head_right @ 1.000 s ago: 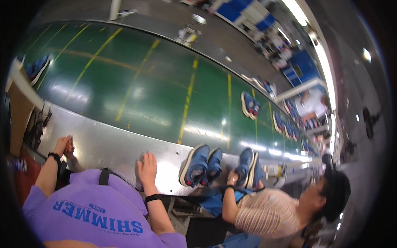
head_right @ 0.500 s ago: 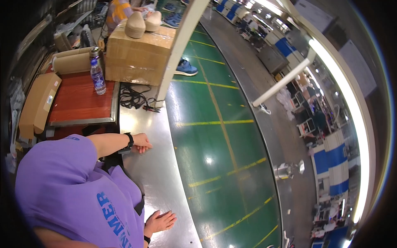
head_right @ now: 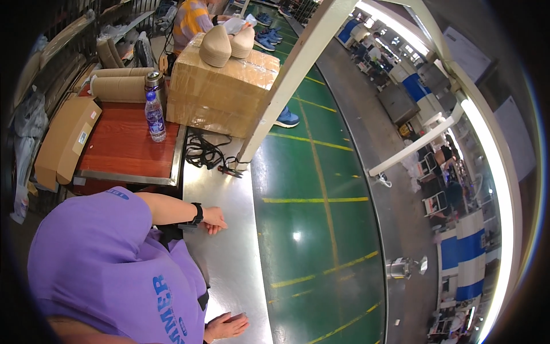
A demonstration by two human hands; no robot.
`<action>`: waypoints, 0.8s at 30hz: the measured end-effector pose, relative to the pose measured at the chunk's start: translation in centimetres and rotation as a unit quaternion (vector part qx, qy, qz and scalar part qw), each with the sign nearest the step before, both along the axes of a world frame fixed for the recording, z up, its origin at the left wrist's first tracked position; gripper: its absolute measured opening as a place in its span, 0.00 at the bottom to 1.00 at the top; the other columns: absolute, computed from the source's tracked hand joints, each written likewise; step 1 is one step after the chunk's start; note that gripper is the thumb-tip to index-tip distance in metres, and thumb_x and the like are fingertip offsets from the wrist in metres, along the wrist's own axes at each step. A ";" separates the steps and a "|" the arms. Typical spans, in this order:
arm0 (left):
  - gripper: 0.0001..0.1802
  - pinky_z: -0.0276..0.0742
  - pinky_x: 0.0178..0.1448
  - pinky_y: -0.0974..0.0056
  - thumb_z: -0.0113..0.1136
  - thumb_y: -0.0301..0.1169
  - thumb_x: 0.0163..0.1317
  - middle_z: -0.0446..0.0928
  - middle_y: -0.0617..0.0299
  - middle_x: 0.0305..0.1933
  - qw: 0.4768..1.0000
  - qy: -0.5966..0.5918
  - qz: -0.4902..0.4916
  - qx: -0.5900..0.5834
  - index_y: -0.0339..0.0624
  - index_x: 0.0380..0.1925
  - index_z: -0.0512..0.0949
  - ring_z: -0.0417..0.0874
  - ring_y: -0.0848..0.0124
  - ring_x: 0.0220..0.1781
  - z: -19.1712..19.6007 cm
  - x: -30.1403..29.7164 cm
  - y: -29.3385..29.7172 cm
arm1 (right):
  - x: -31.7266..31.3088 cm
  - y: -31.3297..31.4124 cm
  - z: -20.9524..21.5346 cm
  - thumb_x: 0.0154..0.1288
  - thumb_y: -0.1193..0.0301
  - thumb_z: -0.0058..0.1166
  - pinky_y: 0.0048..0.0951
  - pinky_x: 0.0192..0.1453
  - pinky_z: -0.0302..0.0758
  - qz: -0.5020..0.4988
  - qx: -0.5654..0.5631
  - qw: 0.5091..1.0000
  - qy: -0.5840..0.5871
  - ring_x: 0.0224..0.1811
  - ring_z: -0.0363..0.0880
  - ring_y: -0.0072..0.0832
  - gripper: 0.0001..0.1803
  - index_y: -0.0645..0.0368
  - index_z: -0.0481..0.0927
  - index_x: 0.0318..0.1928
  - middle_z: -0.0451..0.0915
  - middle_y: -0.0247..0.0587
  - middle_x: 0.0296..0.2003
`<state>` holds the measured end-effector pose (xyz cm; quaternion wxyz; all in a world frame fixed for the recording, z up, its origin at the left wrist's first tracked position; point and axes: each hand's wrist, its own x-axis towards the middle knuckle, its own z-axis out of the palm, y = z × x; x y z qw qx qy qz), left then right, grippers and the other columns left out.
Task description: Inspecting and sorting blue sneakers on an industrial assembly line.
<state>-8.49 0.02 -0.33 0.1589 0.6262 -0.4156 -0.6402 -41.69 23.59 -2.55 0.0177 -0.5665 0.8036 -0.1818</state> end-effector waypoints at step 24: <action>0.18 0.73 0.32 0.65 0.58 0.41 0.57 0.78 0.63 0.29 0.953 0.059 -0.167 -0.246 0.42 0.42 0.74 0.78 0.70 0.30 1.8 -1.0 -6.4 | 1.4 -7.7 2.5 0.69 0.50 0.33 0.51 0.65 0.54 -0.115 0.008 0.993 -0.004 0.66 0.53 0.55 0.34 0.66 0.57 0.63 0.56 0.64 0.62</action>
